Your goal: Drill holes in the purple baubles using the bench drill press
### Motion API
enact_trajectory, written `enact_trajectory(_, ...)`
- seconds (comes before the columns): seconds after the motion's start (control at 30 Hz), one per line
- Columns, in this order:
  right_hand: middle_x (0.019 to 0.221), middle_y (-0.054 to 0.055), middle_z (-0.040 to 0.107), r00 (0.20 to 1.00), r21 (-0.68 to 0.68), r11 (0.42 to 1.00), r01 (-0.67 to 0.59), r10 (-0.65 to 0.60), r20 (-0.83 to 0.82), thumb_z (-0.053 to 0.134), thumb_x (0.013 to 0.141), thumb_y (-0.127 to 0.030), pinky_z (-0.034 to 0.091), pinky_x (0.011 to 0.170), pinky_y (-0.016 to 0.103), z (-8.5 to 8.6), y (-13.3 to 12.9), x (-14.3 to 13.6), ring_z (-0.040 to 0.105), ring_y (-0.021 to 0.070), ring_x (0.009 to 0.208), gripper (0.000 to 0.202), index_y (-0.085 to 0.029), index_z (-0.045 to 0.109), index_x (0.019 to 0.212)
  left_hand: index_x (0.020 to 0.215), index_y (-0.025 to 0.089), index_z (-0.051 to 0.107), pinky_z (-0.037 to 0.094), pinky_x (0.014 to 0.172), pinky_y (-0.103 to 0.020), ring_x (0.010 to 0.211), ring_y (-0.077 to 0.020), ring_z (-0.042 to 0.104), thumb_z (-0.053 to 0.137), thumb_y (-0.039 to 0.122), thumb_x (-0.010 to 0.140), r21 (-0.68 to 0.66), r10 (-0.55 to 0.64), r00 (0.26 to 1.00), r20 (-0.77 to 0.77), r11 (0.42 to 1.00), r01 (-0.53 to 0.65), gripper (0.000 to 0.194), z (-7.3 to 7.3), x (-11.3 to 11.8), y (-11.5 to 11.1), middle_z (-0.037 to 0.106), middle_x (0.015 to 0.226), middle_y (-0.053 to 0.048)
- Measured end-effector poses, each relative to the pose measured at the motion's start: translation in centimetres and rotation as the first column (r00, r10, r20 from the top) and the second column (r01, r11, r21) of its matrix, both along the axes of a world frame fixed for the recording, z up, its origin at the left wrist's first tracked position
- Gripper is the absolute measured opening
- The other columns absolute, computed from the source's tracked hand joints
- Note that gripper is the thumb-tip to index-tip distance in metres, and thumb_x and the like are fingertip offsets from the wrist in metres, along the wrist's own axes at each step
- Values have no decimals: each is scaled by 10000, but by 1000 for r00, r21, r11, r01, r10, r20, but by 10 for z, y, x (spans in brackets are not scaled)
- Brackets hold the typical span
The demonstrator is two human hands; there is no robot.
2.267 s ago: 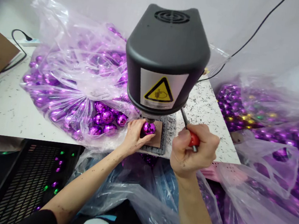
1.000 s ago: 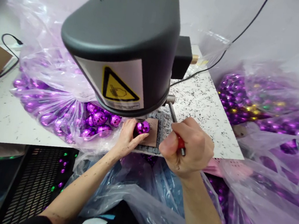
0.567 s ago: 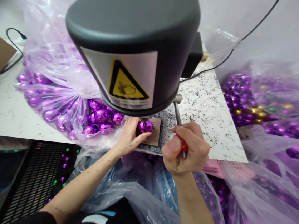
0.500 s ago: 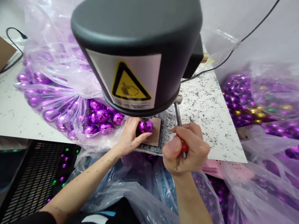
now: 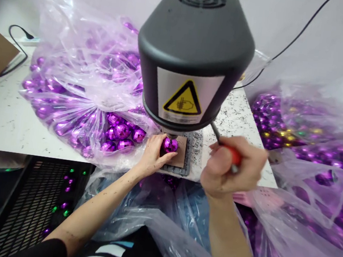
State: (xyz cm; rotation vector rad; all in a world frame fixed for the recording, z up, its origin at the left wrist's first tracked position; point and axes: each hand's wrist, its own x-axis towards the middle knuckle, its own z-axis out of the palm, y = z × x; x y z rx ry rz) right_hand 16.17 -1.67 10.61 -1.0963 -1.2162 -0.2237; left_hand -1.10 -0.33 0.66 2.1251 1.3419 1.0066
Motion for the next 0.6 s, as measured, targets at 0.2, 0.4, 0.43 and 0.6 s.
enact_trajectory(0.2, 562, -39, 369, 999, -53, 997, -53, 52, -7, 436, 904, -628, 257, 465, 176, 69, 37, 3, 430, 11, 469, 548, -108, 531, 760, 1286, 183, 493, 440, 1009, -431, 1151, -270, 563, 677, 417, 882, 8, -51, 995, 84, 999, 50, 502, 15, -11, -16, 604, 1240, -129)
enact_trajectory(0.4, 611, -31, 392, 1000, -75, 997, -23, 22, -13, 410, 844, -674, 237, 588, 196, 80, 45, -1, 443, -12, 647, 590, -107, 494, 705, 1410, 231, 430, 430, 1063, -507, 1278, -305, 493, 701, 302, 855, -163, -215, 975, -53, 965, 204, 621, 33, -32, -76, 522, 1356, -146)
enact_trajectory(0.43, 607, -33, 377, 1000, -71, 997, -22, 21, -15, 411, 841, -675, 230, 590, 199, 80, 45, -1, 430, -14, 644, 592, -106, 487, 697, 1424, 237, 429, 416, 1076, -523, 1299, -313, 474, 718, 322, 844, -216, -225, 974, -41, 953, 211, 654, 41, -35, -83, 504, 1379, -150)
enact_trajectory(0.6, 568, -33, 289, 999, -17, 1000, -21, 20, -36, 422, 790, -755, 183, 544, 203, 80, 49, -2, 321, -11, 577, 657, -116, 431, 636, 1069, 272, 684, 466, 1031, -421, 1141, -257, 601, 556, 603, 898, -428, -353, 785, 509, 687, 586, 394, 116, -54, -101, 629, 1202, -94)
